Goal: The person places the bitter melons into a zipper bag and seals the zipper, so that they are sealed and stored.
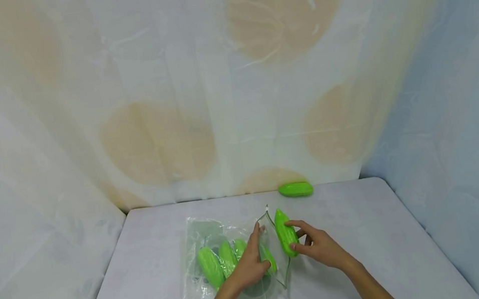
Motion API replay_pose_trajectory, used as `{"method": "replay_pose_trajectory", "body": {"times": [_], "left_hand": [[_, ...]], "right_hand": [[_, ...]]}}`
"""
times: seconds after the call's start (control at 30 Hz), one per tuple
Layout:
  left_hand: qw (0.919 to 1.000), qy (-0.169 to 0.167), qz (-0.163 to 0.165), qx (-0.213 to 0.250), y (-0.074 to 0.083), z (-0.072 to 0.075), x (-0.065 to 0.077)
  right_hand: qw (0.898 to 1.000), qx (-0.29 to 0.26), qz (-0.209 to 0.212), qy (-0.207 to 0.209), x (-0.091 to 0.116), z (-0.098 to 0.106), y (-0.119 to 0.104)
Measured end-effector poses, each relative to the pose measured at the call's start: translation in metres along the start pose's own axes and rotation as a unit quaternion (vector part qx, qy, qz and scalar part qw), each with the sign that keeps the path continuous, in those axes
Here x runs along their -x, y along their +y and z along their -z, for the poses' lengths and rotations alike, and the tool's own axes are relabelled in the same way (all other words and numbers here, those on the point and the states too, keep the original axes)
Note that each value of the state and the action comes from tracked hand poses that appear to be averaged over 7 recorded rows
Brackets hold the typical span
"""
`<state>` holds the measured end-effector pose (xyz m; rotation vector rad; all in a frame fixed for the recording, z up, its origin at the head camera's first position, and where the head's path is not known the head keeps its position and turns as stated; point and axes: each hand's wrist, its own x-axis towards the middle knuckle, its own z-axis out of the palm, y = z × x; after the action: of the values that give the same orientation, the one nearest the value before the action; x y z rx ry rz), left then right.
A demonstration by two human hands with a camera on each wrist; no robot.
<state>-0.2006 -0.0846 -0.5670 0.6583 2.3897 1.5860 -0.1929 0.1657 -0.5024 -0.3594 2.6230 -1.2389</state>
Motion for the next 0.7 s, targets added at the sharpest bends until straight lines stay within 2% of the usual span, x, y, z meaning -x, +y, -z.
{"method": "replay_pose_trajectory", "body": {"times": [0.37, 0.7], "left_hand": [[0.9999, -0.006, 0.014, 0.005, 0.001, 0.001, 0.0], [0.9998, -0.006, 0.008, 0.015, 0.002, 0.001, 0.001]], "right_hand": [[1.0, -0.001, 0.0, -0.023, 0.001, -0.006, 0.001], [0.999, -0.005, 0.01, -0.044, 0.001, -0.012, 0.002]]}}
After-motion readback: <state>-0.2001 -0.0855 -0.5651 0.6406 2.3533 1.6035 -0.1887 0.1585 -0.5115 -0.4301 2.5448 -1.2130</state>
